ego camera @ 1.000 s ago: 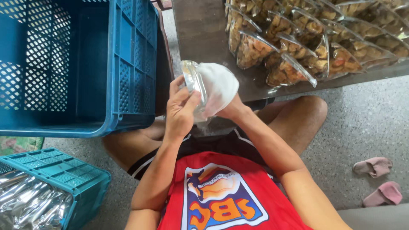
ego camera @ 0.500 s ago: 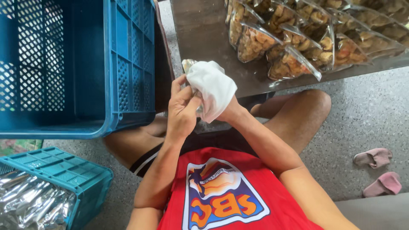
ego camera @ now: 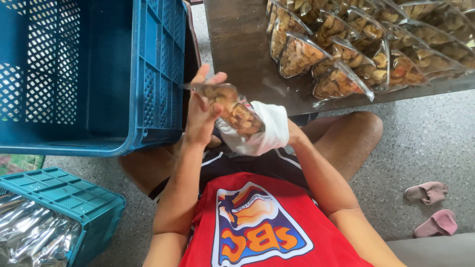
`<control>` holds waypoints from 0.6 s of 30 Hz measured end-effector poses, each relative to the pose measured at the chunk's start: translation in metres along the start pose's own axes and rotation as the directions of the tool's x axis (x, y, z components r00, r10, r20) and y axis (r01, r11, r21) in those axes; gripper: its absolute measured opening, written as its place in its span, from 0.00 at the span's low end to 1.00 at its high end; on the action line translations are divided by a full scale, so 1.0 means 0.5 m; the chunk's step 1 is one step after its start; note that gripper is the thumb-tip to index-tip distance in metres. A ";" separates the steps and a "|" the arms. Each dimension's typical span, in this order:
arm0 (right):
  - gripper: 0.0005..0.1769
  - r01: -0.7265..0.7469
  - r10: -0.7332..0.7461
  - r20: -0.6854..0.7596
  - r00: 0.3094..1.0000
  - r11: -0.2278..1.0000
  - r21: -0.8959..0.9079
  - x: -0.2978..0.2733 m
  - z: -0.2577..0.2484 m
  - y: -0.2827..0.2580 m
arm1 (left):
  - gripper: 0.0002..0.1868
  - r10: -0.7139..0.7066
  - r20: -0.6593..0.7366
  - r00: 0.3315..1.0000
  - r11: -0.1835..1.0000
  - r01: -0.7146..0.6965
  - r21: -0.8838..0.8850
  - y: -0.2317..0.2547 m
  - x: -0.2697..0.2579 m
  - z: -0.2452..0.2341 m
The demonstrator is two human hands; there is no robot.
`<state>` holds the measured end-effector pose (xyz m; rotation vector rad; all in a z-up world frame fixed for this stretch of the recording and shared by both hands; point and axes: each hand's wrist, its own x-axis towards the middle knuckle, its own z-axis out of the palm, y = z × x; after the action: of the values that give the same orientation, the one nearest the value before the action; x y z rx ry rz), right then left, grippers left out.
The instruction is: The person sits on the floor and repeatedly picks up small transparent snack bags from a blue crate. They wipe each bag with a white cloth and place it on a metal table next to other finished bags.
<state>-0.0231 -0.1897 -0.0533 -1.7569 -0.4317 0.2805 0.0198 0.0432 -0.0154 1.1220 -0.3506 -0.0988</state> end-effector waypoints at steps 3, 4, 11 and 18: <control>0.34 -0.098 0.111 -0.009 0.994 0.911 0.400 -0.003 0.020 0.037 | 0.39 0.027 -0.213 0.977 0.996 -0.045 -0.079 -0.020 0.021 0.027; 0.32 -0.086 0.107 -0.047 0.993 0.943 0.321 -0.008 0.027 0.050 | 0.37 -0.022 -0.306 0.952 0.990 -0.021 -0.136 -0.022 0.029 0.032; 0.32 0.247 -0.217 -0.184 0.959 0.956 0.158 -0.035 0.060 0.105 | 0.29 -0.253 -0.411 0.876 0.911 0.073 -0.405 -0.015 0.036 0.043; 0.28 0.125 -0.156 -0.119 0.981 0.964 -0.233 -0.062 -0.013 0.069 | 0.28 -0.072 -0.403 0.913 0.989 0.011 -0.151 -0.003 0.030 -0.006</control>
<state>-0.0435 -0.2153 -0.0868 -1.9412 -0.5017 0.0091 0.0351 0.0416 -0.0144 0.9761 0.0549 0.0727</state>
